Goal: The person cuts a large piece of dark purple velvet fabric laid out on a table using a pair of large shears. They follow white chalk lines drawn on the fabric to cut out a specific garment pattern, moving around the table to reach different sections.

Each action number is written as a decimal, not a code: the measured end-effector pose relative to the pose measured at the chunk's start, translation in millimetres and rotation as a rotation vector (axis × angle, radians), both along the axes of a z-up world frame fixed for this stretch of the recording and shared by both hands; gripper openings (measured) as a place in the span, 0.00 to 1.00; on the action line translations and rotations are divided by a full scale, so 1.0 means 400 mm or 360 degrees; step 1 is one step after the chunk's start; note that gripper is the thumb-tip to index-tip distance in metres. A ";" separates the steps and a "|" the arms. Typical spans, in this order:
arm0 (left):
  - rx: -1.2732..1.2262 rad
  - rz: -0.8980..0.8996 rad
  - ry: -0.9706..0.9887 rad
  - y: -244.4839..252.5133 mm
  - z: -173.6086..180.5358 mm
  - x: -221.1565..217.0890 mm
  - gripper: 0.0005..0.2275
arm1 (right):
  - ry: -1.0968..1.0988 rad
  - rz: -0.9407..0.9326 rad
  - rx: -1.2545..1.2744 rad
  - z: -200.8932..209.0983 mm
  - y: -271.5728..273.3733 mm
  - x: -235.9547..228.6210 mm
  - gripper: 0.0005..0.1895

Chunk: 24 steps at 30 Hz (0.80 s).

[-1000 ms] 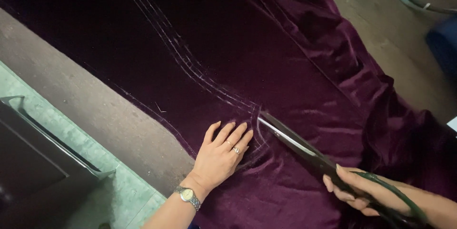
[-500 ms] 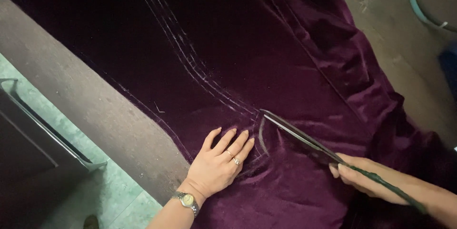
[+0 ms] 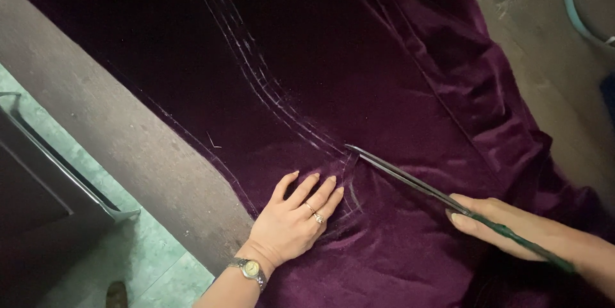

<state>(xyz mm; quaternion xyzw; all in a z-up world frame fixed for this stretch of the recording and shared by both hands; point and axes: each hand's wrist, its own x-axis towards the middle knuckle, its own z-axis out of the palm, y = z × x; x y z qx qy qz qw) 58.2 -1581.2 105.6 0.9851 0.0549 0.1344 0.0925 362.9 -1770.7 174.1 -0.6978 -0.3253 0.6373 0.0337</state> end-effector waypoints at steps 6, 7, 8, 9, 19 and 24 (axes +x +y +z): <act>0.0012 0.0003 0.0002 0.000 0.002 0.000 0.19 | -0.0164 0.0163 0.0017 -0.013 -0.009 -0.006 0.17; 0.0010 0.0008 -0.0007 0.000 0.003 0.001 0.18 | -0.0198 0.0173 0.0011 -0.007 -0.005 -0.012 0.17; 0.0008 0.0008 -0.0006 0.000 0.004 0.001 0.18 | -0.0197 0.0173 0.0010 -0.003 -0.002 -0.015 0.17; 0.0010 0.0008 -0.0012 0.001 0.005 0.002 0.18 | -0.0224 0.0177 -0.0025 0.001 0.001 -0.019 0.18; 0.0018 0.0007 -0.0024 0.000 0.000 -0.001 0.19 | -0.0237 0.0201 -0.0045 -0.005 -0.006 -0.020 0.19; 0.0015 0.0008 -0.0011 -0.001 -0.002 -0.002 0.19 | -0.0298 0.0223 -0.0076 -0.001 -0.004 -0.029 0.19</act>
